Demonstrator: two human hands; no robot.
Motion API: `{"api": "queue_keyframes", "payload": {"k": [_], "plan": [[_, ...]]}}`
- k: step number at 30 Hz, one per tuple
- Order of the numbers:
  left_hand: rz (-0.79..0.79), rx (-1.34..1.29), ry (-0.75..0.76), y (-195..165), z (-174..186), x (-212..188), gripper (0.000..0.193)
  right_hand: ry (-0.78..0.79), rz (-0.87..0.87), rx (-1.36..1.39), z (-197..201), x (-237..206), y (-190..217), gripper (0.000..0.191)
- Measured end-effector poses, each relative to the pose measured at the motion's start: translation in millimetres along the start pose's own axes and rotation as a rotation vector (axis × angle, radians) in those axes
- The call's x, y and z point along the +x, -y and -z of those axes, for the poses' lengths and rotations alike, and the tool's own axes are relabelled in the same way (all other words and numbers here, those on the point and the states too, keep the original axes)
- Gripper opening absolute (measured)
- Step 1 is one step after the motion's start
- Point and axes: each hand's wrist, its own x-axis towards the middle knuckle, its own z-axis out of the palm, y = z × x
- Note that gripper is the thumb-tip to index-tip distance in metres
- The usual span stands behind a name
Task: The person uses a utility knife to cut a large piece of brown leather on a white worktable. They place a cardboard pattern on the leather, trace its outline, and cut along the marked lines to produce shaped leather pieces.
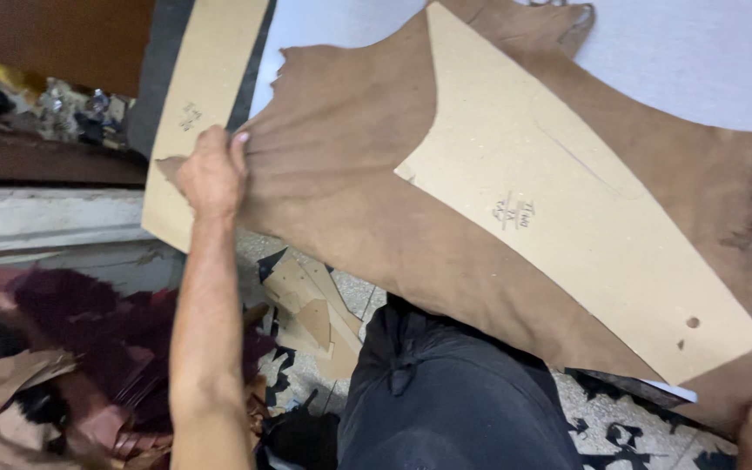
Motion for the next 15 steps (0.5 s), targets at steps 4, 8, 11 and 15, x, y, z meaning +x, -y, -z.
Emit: {"api": "queue_keyframes", "payload": {"k": [4, 8, 11, 15], "plan": [[0.296, 0.053, 0.246, 25, 19, -43, 0.039, 0.0, 0.065, 0.073, 10, 11, -18, 0.026], [0.289, 0.222, 0.164, 48, 18, -131, 0.044, -0.064, 0.225, 0.104, 12, 19, -22, 0.025], [0.334, 0.021, 0.089, 47, 0, -159, 0.025, -0.099, 0.29, 0.04, 16, 24, -18, 0.028], [0.212, -0.219, -0.192, 19, -11, -127, 0.015, 0.059, -0.028, 0.36, 33, 29, -6, 0.03]]}}
